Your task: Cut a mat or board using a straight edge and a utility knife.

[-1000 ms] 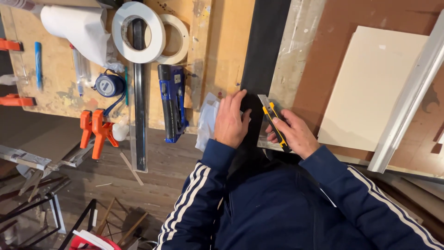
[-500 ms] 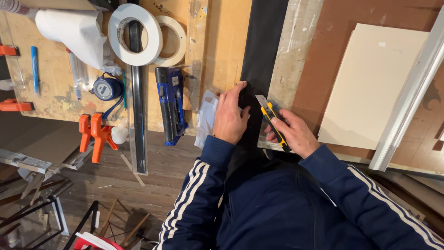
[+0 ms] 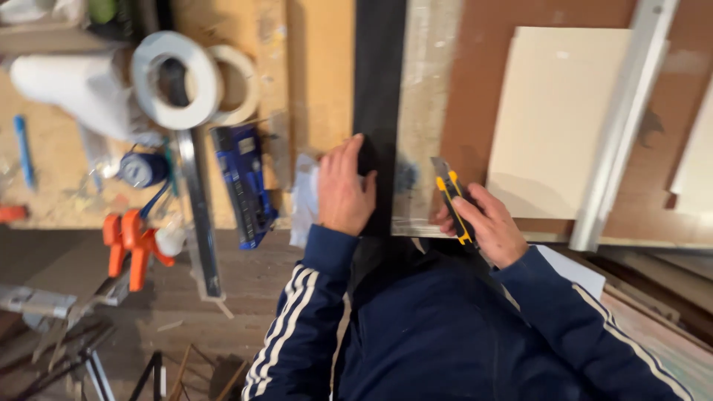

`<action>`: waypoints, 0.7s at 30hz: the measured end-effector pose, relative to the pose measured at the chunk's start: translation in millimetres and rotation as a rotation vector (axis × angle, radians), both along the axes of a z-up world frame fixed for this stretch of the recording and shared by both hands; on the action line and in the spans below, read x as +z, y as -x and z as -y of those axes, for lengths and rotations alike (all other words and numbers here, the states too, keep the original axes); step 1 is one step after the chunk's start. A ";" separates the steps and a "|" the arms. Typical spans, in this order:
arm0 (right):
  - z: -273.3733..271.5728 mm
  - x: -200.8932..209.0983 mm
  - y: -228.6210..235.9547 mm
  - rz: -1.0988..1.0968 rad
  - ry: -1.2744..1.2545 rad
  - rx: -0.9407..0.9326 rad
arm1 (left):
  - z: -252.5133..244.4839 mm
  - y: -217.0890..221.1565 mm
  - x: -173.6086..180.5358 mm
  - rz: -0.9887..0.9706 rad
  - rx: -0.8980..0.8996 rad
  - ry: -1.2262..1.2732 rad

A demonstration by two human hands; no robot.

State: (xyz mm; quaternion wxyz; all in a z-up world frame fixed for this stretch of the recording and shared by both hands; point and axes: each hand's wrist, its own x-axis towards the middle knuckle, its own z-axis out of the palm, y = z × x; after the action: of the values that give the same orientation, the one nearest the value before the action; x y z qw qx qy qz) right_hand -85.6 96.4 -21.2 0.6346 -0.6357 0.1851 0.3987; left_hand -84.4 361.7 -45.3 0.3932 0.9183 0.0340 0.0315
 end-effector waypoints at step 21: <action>109.1 -21.5 109.0 -0.064 0.094 -0.217 | 150.9 -3.6 27.7 -0.025 -0.473 -0.044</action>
State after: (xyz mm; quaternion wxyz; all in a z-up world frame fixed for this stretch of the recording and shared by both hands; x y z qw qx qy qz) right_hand -194.6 -12.7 -42.7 0.6374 -0.6278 0.2913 0.3387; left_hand -80.8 210.9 -17.6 0.3693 0.9093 -0.1781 -0.0720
